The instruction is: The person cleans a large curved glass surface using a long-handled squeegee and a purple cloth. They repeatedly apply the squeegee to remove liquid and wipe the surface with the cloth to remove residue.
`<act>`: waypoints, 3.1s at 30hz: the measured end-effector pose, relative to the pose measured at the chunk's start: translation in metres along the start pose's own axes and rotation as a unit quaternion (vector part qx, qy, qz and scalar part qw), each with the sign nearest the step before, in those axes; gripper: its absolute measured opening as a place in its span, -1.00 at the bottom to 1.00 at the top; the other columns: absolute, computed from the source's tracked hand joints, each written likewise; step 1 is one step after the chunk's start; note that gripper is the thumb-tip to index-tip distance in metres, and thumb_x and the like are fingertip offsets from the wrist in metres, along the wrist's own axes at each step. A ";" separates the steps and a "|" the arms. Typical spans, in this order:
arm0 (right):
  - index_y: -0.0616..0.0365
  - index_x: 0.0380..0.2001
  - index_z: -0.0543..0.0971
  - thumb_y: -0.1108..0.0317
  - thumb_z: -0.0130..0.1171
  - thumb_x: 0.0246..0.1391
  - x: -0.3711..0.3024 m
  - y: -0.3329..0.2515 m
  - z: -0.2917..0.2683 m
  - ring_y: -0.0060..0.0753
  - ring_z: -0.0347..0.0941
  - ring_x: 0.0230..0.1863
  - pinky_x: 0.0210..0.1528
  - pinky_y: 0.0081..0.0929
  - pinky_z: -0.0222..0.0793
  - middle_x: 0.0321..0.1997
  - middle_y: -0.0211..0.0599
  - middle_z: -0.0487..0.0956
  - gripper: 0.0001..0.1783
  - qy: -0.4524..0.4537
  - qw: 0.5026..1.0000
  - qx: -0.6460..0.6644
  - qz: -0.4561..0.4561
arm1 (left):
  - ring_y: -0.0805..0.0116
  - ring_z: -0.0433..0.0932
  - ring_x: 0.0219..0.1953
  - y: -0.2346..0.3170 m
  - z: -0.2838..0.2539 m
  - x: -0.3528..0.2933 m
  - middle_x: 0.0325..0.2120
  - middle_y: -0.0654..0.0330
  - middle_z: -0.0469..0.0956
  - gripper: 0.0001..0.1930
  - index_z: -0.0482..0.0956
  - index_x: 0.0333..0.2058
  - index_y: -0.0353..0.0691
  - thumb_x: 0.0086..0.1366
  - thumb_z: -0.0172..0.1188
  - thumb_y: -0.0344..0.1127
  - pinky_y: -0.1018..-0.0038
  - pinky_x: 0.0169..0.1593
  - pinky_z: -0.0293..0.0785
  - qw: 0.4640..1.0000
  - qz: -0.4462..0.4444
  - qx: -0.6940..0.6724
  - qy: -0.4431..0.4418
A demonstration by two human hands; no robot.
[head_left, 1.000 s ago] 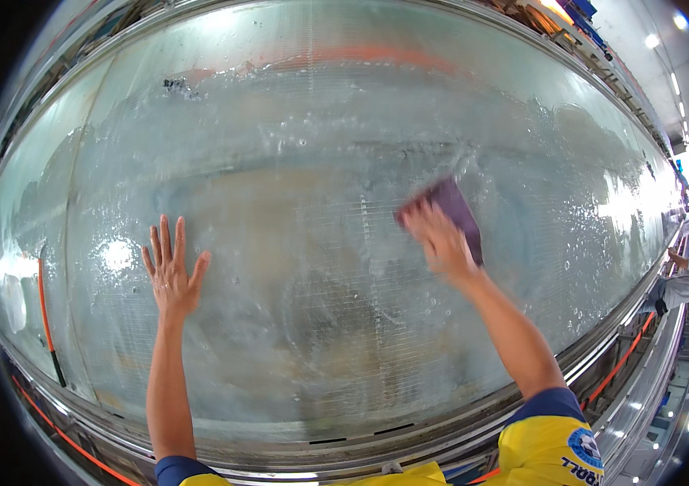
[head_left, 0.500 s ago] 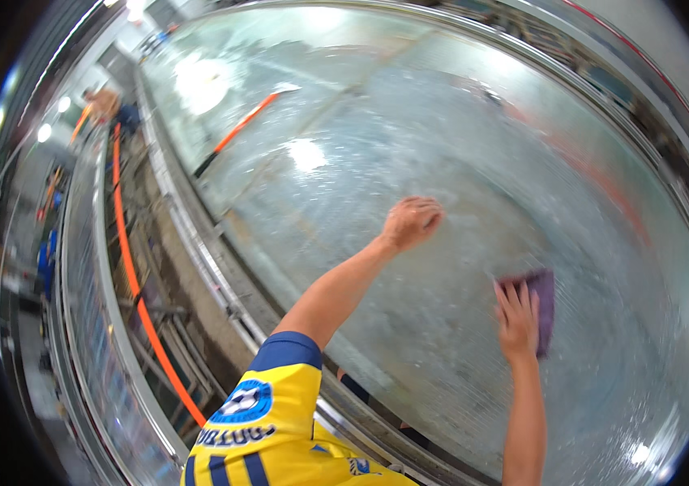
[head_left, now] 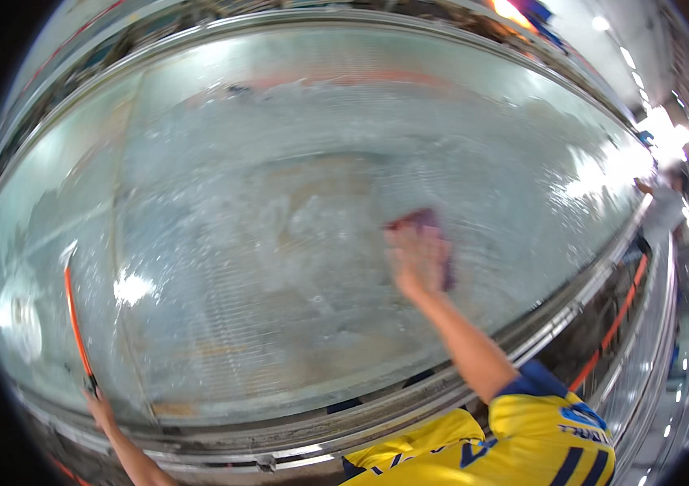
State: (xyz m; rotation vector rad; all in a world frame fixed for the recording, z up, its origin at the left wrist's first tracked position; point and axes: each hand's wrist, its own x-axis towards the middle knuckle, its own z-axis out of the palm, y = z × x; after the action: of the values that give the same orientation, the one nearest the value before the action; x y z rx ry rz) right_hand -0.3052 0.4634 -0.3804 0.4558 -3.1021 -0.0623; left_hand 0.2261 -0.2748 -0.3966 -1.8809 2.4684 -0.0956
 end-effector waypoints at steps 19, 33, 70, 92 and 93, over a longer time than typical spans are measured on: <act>-0.14 0.29 0.35 0.04 0.28 0.13 -0.050 -0.029 -0.062 -0.16 0.11 0.46 0.50 -0.01 -0.06 0.41 -0.19 0.25 -0.33 0.094 0.857 0.320 -0.393 | 0.30 0.53 -0.48 0.348 -0.241 -0.462 -0.48 -0.04 0.57 -0.67 0.57 -0.04 -0.42 0.31 0.27 -0.31 0.36 -0.37 0.45 0.869 0.320 -0.244 -0.288; -0.11 -0.78 0.45 -0.06 0.14 0.24 0.086 0.073 0.005 -0.17 0.45 -0.68 -0.48 -0.26 0.45 -0.75 -0.35 0.44 -0.46 0.027 0.828 0.417 -0.374 | 0.40 0.45 -0.60 0.512 -0.396 -0.518 -0.64 0.04 0.48 -0.64 0.64 -0.02 -0.40 0.19 0.30 -0.42 0.43 -0.44 0.34 0.888 0.322 -0.124 -0.303; -0.34 -0.53 0.65 0.02 0.15 0.05 0.181 0.023 0.000 -0.09 0.60 -0.38 -0.30 -0.16 0.49 -0.53 -0.32 0.63 -0.82 -0.022 0.827 0.448 -0.339 | 0.68 0.29 -0.69 0.567 -0.442 -0.476 -0.65 0.30 0.47 -0.63 0.58 0.05 -0.45 0.31 0.15 -0.41 0.65 -0.62 0.17 0.891 0.293 -0.205 -0.281; -0.25 -0.74 0.48 0.11 0.24 0.02 0.014 0.097 0.008 -0.34 0.38 -0.71 -0.61 -0.26 0.27 -0.78 -0.51 0.43 -0.70 0.010 0.797 0.509 -0.326 | 0.34 0.56 -0.48 0.548 -0.443 -0.557 -0.54 -0.02 0.57 -0.64 0.65 0.01 -0.34 0.21 0.27 -0.47 0.45 -0.35 0.42 0.870 0.298 -0.160 -0.358; -0.29 -0.71 0.52 0.10 0.29 0.00 0.048 0.096 0.022 -0.35 0.40 -0.70 -0.61 -0.24 0.27 -0.78 -0.52 0.44 -0.74 0.011 0.805 0.507 -0.308 | 0.47 0.47 -0.54 0.563 -0.422 -0.559 -0.64 0.08 0.51 -0.64 0.65 -0.02 -0.37 0.16 0.24 -0.51 0.50 -0.41 0.37 0.884 0.266 -0.178 -0.340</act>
State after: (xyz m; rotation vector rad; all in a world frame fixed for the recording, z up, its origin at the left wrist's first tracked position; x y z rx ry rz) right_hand -0.3794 0.5422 -0.3989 1.3893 -2.4992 1.5967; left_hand -0.1954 0.4238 -0.0199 -0.9517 2.4289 0.9148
